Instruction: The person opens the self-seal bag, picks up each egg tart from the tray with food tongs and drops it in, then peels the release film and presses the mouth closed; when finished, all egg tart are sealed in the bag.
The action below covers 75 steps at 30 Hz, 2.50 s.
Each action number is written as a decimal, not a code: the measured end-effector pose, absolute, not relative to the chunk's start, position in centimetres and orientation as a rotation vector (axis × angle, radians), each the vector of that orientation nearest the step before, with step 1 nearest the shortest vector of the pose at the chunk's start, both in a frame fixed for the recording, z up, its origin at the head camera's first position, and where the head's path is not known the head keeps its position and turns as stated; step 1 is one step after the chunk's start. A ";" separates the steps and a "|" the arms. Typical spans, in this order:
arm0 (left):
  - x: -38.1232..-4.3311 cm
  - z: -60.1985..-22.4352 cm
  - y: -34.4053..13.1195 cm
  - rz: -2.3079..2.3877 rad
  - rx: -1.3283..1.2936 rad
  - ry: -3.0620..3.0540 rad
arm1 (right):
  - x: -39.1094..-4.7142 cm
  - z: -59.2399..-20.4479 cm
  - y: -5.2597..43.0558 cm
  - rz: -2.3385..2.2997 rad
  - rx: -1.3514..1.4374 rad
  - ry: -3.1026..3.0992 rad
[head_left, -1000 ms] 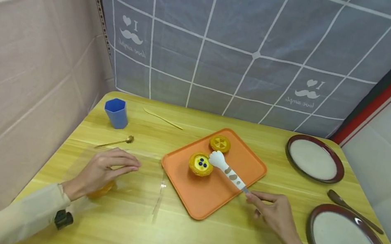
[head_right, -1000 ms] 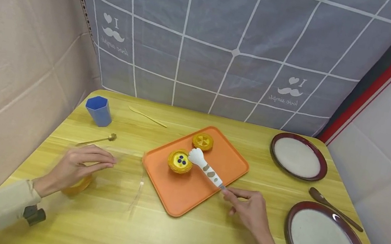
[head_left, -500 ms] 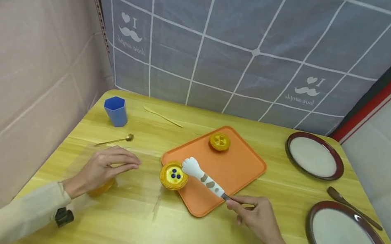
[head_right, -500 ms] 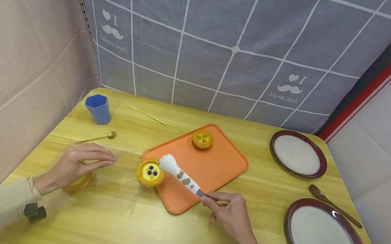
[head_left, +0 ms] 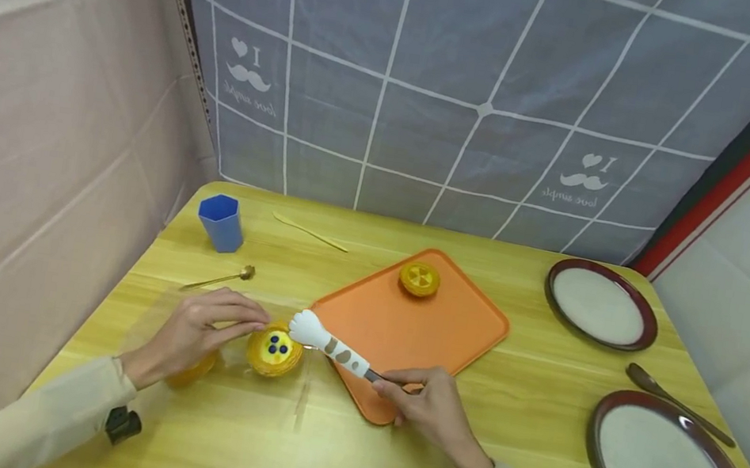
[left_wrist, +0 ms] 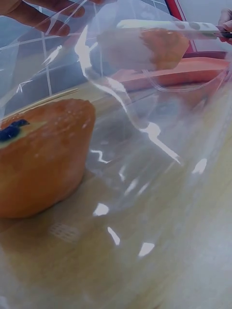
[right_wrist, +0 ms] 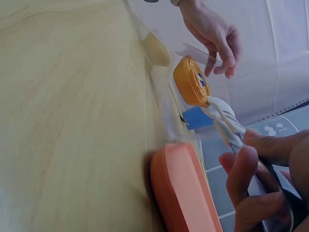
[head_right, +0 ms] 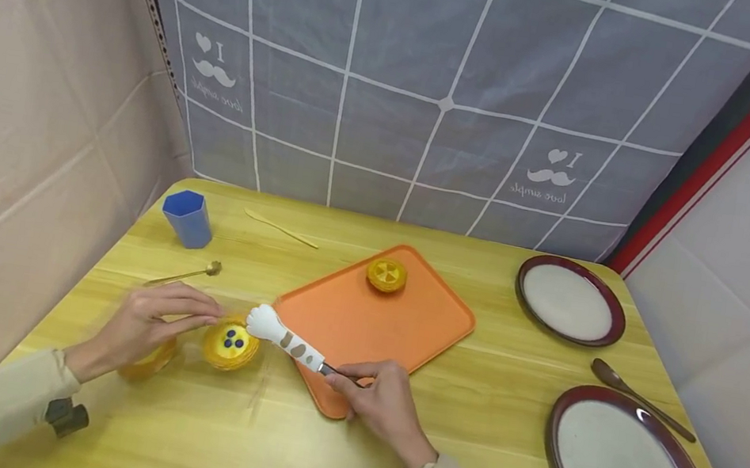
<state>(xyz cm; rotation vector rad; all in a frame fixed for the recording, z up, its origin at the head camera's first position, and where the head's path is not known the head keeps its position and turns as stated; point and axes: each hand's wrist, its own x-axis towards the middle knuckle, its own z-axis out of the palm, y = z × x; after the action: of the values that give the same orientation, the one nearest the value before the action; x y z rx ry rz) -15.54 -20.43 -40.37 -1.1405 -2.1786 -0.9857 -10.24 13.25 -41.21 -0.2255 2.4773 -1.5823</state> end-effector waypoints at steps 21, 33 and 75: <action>-15.5 -40.4 -19.5 -1.056 -1.234 -2.102 | -12.3 -42.7 8.7 -1.507 -0.361 2.494; -15.2 -40.2 -19.7 -1.019 -1.185 -2.149 | -12.1 -43.0 8.9 -1.372 -0.377 2.579; -16.1 -40.2 -20.6 -0.974 -1.140 -2.159 | -13.6 -41.7 28.4 -1.150 0.383 3.019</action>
<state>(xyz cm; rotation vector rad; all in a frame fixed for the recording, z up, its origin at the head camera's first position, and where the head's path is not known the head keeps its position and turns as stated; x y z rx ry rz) -16.08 -20.60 -40.15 -1.1395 -2.1594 -0.9745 -13.57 28.44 -41.74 0.3826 3.0194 -1.1498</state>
